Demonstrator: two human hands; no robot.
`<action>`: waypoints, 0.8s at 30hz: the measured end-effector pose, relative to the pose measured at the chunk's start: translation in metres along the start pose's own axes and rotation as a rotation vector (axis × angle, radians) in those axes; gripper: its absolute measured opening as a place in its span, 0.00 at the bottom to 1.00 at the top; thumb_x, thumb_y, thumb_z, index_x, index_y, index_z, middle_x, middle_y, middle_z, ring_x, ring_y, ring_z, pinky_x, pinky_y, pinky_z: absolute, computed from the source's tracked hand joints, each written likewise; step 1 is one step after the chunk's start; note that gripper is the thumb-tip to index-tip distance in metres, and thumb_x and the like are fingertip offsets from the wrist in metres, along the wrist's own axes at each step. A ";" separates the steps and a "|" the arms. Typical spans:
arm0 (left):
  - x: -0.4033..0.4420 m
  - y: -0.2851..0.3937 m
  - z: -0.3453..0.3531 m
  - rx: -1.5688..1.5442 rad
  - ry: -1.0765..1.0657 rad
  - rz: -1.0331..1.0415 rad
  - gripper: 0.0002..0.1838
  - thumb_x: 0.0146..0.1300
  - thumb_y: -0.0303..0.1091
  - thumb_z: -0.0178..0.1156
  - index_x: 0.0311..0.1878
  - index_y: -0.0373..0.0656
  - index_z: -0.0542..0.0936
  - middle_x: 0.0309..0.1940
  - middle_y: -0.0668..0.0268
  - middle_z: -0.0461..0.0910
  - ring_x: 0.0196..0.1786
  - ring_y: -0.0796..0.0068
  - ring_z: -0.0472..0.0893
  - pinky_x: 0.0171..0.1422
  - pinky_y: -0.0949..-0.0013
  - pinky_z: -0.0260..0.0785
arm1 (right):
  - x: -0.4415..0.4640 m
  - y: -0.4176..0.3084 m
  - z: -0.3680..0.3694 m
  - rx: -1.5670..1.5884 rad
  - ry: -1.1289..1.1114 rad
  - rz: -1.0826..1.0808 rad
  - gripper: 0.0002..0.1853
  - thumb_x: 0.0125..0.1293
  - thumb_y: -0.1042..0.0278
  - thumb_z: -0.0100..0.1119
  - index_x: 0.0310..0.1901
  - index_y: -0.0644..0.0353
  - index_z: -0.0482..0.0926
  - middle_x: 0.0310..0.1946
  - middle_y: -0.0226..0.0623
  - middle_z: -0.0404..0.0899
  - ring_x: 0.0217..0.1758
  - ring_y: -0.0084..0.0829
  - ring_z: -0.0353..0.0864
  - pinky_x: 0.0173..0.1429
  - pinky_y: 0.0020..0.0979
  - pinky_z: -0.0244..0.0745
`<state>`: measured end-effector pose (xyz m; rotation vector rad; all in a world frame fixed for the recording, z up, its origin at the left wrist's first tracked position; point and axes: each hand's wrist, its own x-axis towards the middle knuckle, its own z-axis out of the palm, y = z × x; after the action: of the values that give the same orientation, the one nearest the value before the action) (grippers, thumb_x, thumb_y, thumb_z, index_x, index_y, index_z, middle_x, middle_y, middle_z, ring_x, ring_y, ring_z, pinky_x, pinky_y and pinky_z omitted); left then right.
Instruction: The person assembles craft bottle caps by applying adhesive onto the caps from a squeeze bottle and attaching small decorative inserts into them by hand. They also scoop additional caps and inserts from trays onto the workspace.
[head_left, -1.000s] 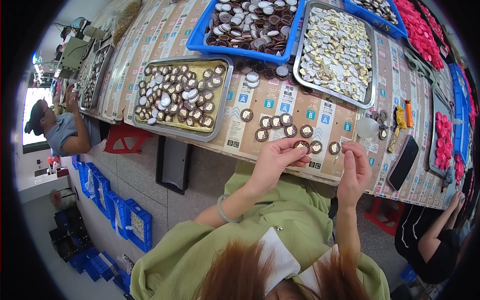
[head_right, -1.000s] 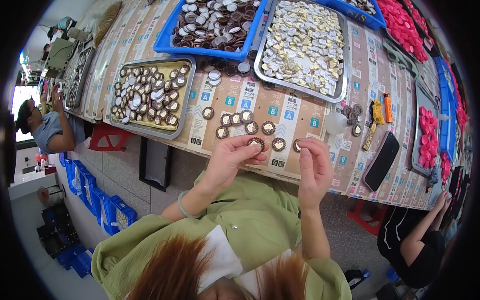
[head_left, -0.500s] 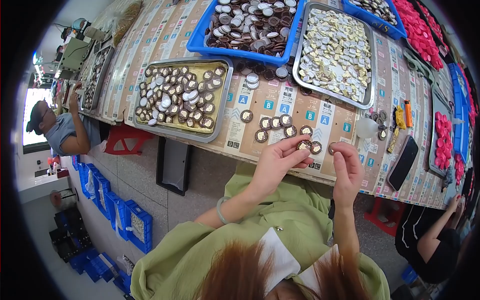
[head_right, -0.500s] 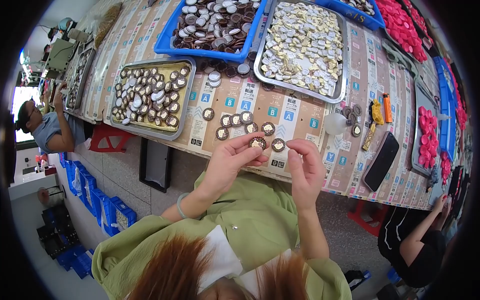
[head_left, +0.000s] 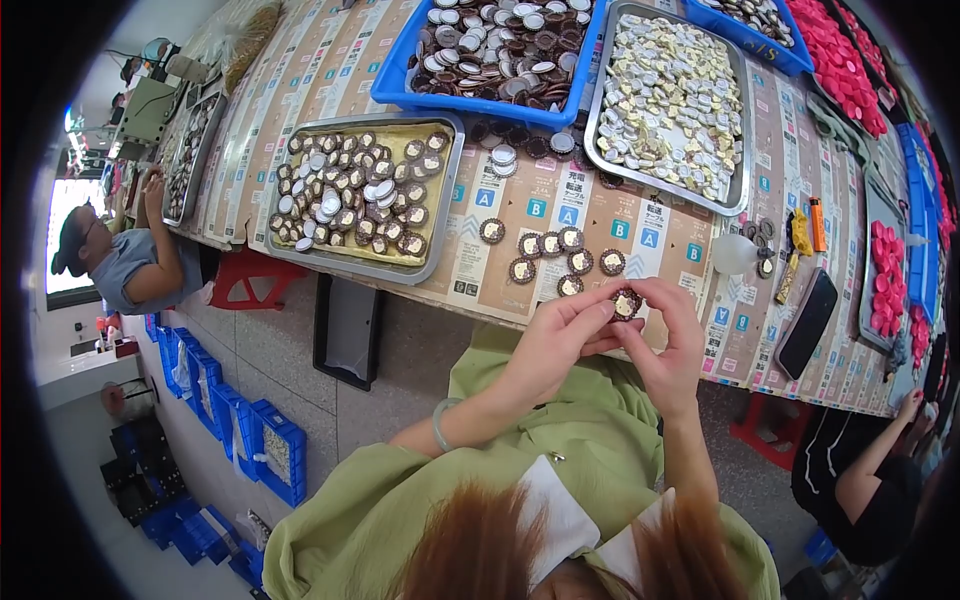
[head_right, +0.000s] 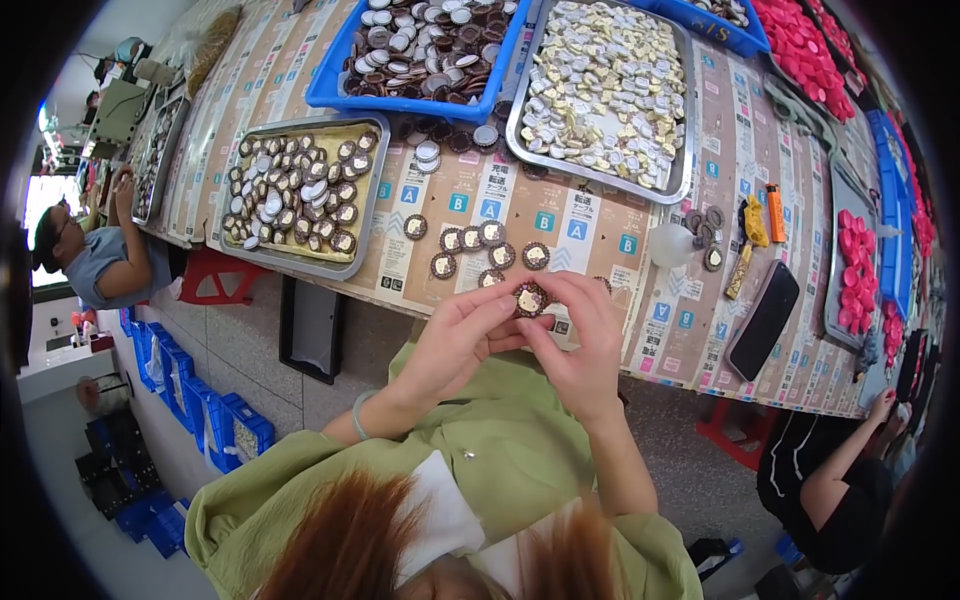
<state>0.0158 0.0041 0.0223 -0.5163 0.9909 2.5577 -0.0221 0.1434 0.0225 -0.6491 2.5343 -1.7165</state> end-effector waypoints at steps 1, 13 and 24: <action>0.000 0.000 0.000 0.000 0.000 -0.002 0.19 0.65 0.28 0.42 0.59 0.33 0.62 0.49 0.59 0.71 0.51 0.66 0.74 0.55 0.66 0.68 | 0.000 0.000 -0.001 0.000 0.001 0.002 0.19 0.43 0.80 0.62 0.42 0.64 0.75 0.40 0.40 0.72 0.43 0.35 0.73 0.46 0.29 0.68; -0.010 0.011 0.003 0.183 -0.018 0.030 0.14 0.63 0.29 0.48 0.49 0.32 0.72 0.42 0.61 0.76 0.45 0.74 0.76 0.52 0.70 0.70 | -0.003 -0.003 -0.015 0.149 -0.055 0.034 0.20 0.44 0.78 0.63 0.43 0.65 0.75 0.39 0.41 0.73 0.41 0.33 0.74 0.46 0.28 0.68; -0.012 0.015 0.005 0.214 -0.004 0.068 0.13 0.62 0.28 0.49 0.47 0.32 0.73 0.40 0.61 0.77 0.42 0.76 0.77 0.50 0.72 0.70 | -0.002 -0.014 -0.019 0.040 -0.070 -0.075 0.21 0.41 0.81 0.62 0.43 0.65 0.75 0.36 0.39 0.72 0.39 0.33 0.73 0.42 0.28 0.69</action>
<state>0.0186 -0.0049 0.0394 -0.4237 1.2825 2.4688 -0.0203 0.1565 0.0420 -0.7964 2.4529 -1.7295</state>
